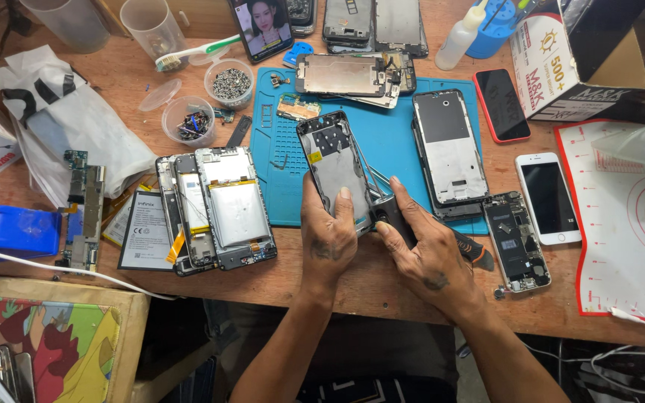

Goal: The person uses a screwdriver to remove screws from a smartphone chassis held in the left hand. The device is rotated and repositioned multiple times while the person continues to unscrew fasteners from the frame.

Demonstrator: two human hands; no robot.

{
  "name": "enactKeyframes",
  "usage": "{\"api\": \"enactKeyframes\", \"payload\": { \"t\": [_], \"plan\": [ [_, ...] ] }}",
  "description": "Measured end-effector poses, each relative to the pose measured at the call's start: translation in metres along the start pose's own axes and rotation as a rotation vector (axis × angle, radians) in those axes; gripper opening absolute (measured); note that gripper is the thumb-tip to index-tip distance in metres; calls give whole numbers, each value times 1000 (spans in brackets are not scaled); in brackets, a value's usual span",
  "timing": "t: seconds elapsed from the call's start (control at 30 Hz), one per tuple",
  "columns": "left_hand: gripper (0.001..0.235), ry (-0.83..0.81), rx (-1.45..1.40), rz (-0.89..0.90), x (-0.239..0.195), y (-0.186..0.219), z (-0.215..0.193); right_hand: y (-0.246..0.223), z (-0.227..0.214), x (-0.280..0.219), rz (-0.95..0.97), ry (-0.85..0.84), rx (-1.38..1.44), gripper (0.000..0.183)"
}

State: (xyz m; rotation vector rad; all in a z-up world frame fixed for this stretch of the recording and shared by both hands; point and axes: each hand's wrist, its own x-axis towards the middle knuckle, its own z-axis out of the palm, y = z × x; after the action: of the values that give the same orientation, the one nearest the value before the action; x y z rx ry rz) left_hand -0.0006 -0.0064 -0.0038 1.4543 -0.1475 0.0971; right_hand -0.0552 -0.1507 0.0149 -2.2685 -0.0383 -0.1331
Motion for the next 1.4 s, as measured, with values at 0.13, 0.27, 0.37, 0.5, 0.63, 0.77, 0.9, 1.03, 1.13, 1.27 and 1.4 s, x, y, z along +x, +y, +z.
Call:
{"api": "enactKeyframes", "payload": {
  "t": [0.13,0.27,0.37,0.5,0.63,0.77,0.9,1.03,1.13,1.27,1.4],
  "plan": [
    [55,24,-57,-81,1,0,-3,-2,0,1,114,-29,-1,67],
    [52,27,-79,-102,2,3,-4,-5,-1,2,121,-24,1,66],
    [49,53,5,-117,5,10,-6,-6,-3,2,113,-15,11,65],
    [52,77,147,-334,6,26,-11,-4,-7,-2,193,-58,139,65],
    [63,66,236,-440,5,37,-11,5,-7,-7,185,-102,325,57],
    [67,127,477,-129,0,36,-10,21,-6,-11,73,-169,621,36],
    [58,148,485,210,-25,38,-12,35,-5,-14,147,-178,716,29],
    [65,-108,196,-62,-66,54,-3,39,-3,-13,137,-171,853,32],
    [77,-277,3,-305,-79,63,0,36,-2,-11,181,-191,1115,30],
    [78,-286,108,-316,-79,58,3,24,4,-7,233,-280,1279,28],
    [74,-263,111,-320,-82,46,-7,11,4,15,251,-217,1169,34]
  ]
}}
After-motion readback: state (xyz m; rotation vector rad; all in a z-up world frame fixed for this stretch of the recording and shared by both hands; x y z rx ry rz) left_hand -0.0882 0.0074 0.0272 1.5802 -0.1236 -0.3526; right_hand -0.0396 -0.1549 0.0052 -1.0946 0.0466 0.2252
